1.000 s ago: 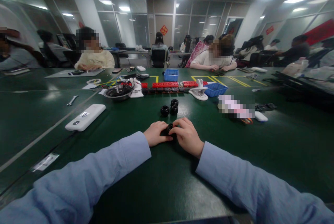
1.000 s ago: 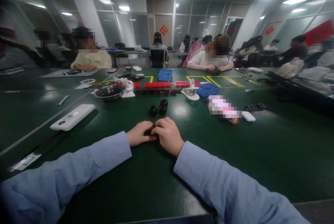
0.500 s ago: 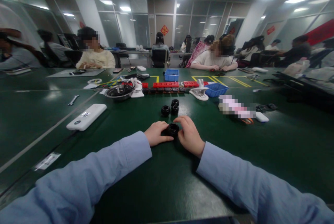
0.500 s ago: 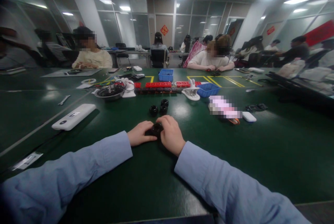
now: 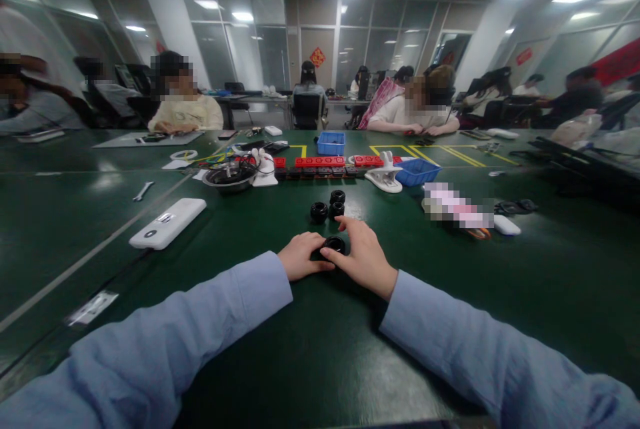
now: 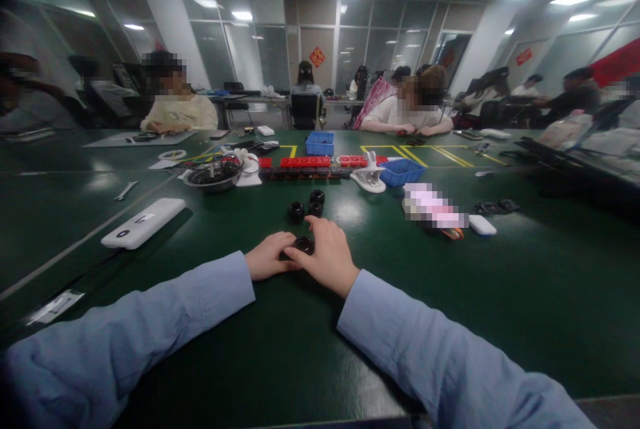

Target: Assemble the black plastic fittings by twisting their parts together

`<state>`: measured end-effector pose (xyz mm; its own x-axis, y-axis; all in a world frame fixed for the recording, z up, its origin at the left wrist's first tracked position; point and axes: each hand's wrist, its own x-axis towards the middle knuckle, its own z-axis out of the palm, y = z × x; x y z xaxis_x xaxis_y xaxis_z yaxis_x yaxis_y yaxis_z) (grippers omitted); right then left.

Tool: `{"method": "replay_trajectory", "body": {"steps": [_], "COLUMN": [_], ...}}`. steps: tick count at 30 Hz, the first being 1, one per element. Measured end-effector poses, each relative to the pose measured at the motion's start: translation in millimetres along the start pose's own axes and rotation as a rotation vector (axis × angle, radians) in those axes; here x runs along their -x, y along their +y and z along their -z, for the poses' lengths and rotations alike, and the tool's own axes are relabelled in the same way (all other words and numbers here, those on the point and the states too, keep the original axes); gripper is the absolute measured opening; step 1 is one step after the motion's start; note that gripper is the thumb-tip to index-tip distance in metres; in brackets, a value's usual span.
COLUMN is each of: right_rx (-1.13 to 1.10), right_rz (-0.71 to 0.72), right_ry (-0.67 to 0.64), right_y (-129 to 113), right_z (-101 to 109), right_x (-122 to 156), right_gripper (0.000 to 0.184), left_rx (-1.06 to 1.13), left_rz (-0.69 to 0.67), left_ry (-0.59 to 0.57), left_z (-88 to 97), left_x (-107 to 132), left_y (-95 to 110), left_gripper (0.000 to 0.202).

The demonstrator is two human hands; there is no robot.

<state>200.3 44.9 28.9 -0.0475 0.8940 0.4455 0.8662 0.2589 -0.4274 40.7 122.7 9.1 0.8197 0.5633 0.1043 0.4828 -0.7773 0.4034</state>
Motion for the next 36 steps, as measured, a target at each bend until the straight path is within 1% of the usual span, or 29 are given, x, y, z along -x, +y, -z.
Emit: {"method": "replay_trajectory", "body": {"steps": [1, 3, 6, 9, 13, 19, 24, 30, 36], "right_rx": [0.045, 0.135, 0.225, 0.239, 0.218, 0.147, 0.107, 0.092, 0.072], "right_rz": [0.009, 0.053, 0.128, 0.161, 0.192, 0.228, 0.257, 0.297, 0.324], "right_ry": [-0.014, -0.029, -0.005, 0.024, 0.008, -0.035, -0.05, -0.05, -0.038], "right_y": [-1.8, -4.0, -3.8, -1.9, -1.8, -4.5, -5.8, -5.0, -4.8], "right_z": [0.6, 1.0, -0.6, -3.0, -3.4, -0.6, 1.0, 1.0, 0.0], "right_x": [-0.8, -1.7, -1.4, -0.3, 1.6, 3.9, 3.7, 4.8, 6.5], "right_gripper": [0.059, 0.049, 0.036, 0.03, 0.025, 0.021, 0.019, 0.022, 0.025], "left_rx": [-0.002, -0.01, -0.015, -0.018, -0.029, -0.026, -0.021, -0.035, -0.056], "left_rz": [-0.005, -0.008, -0.006, -0.009, 0.007, 0.028, 0.028, 0.009, 0.019], "left_ry": [0.002, 0.012, 0.02, 0.015, 0.008, 0.003, 0.002, 0.009, 0.025], "left_z": [-0.8, -2.1, -2.4, -1.5, -1.2, -0.6, -0.9, -2.2, -3.2], "left_x": [-0.3, -0.7, -0.7, -0.4, -0.2, -0.1, 0.3, -0.3, -0.4], "left_y": [-0.8, -1.8, -1.4, 0.0, 0.3, 1.3, 1.4, -0.1, -0.3], "left_gripper": [0.034, 0.034, 0.032, 0.031, 0.031, 0.027, 0.029, 0.029, 0.029]}}
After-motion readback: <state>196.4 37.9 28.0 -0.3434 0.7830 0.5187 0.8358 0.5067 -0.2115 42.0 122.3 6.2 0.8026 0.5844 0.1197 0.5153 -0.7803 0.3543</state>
